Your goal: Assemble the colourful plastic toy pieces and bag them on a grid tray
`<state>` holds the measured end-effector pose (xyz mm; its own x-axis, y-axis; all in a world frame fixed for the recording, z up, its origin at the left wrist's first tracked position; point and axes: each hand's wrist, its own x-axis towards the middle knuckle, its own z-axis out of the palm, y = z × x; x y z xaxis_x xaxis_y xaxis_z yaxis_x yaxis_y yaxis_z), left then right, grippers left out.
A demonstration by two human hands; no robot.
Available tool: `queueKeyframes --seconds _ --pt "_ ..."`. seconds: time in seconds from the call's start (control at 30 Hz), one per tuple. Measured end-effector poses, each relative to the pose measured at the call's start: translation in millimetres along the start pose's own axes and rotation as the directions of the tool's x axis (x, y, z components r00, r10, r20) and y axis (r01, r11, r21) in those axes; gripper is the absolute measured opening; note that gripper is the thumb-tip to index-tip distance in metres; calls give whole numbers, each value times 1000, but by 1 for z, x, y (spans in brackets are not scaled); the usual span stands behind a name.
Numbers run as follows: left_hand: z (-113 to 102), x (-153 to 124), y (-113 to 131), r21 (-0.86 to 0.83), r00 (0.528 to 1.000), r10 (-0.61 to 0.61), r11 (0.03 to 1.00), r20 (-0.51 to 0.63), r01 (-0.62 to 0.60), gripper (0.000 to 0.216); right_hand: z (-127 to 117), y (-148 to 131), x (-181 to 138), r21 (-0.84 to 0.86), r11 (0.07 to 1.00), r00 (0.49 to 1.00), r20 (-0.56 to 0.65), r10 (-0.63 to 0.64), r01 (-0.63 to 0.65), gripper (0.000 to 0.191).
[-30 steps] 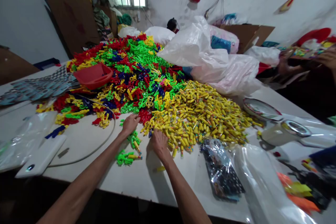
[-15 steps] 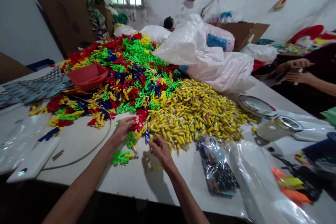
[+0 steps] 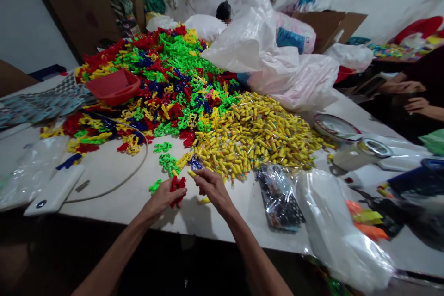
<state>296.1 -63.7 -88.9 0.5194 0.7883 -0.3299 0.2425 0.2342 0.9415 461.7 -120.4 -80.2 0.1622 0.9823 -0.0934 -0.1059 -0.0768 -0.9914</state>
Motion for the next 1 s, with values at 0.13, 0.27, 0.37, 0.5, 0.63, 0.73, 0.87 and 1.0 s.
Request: queueKeyframes --seconds 0.13,0.27,0.37,0.5,0.63,0.73,0.87,1.0 --pt "-11 -10 5 139 992 9 990 123 -26 27 -6 -10 0 -51 998 988 152 42 -35 26" --pt "-17 -18 9 140 936 -71 990 346 24 30 -9 -7 -3 20 989 937 323 130 -145 26" --pt "-16 -23 12 180 903 -94 984 420 19 28 -11 -1 -7 42 984 898 418 140 -172 24" --pt "-14 -27 13 170 883 -134 984 450 62 23 -12 6 -13 81 978 876 463 136 -194 23" --pt "-12 -27 12 118 884 -141 988 446 99 18 -9 13 -18 189 953 881 454 130 -238 22" --pt "-10 -29 12 82 867 -154 988 473 131 17 -4 15 -21 274 931 888 449 98 -241 23" --pt "-8 -30 6 65 882 -170 985 440 157 24 -1 17 -23 294 933 923 375 87 -207 25" --pt "-13 -23 -5 215 926 -170 971 337 101 32 2 23 -19 182 977 967 247 61 -108 47"
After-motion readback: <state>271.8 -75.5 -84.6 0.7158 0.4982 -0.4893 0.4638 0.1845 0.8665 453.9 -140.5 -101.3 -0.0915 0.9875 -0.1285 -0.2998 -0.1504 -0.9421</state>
